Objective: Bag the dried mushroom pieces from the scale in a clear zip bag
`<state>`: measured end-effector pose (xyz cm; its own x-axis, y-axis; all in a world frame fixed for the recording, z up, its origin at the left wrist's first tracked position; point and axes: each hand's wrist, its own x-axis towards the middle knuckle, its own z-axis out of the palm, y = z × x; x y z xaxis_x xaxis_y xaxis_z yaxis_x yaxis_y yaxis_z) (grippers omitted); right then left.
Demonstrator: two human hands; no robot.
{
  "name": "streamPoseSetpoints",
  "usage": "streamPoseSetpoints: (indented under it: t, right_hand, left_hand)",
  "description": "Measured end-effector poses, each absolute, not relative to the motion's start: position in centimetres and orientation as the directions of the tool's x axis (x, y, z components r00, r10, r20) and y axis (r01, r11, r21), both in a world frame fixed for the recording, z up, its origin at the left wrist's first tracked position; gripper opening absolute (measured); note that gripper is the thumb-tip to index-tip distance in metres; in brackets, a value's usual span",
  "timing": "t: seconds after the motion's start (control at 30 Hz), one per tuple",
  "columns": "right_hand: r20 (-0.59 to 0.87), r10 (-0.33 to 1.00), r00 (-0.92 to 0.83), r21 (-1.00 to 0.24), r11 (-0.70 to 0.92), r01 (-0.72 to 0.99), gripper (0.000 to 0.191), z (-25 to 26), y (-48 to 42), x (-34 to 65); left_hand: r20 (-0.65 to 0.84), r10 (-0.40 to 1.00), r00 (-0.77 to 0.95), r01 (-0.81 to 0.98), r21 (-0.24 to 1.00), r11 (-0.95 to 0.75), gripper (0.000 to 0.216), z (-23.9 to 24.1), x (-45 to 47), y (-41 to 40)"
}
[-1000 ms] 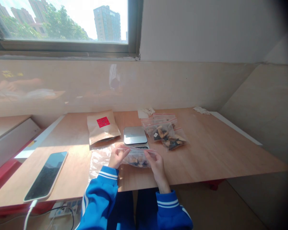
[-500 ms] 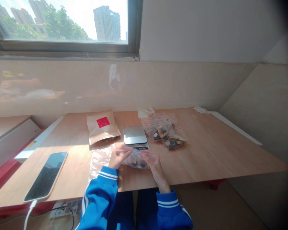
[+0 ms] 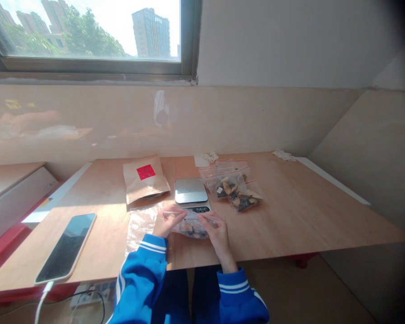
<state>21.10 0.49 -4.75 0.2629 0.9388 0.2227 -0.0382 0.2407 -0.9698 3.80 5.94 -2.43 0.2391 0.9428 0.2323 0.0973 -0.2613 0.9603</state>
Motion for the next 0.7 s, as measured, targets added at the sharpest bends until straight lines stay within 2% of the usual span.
streamPoseSetpoints:
  t: [0.23, 0.57, 0.7]
  right_hand:
    - [0.201, 0.942, 0.267, -0.972, 0.226, -0.064, 0.025, -4.9, 0.8, 21.1]
    - [0.237, 0.967, 0.098, -0.965, 0.246, -0.091, 0.026, -3.6, 0.1, 20.6]
    - [0.276, 0.947, 0.167, -0.956, 0.288, -0.058, 0.019, -3.5, 0.3, 20.0]
  left_hand:
    - [0.229, 0.927, 0.298, 0.137, 0.950, -0.279, 0.027, -2.3, 4.0, 6.1]
    - [0.239, 0.935, 0.260, 0.121, 0.953, -0.277, 0.023, -2.5, 4.0, 5.8]
    - [0.245, 0.935, 0.257, 0.098, 0.956, -0.278, 0.021, -2.6, 4.0, 5.8]
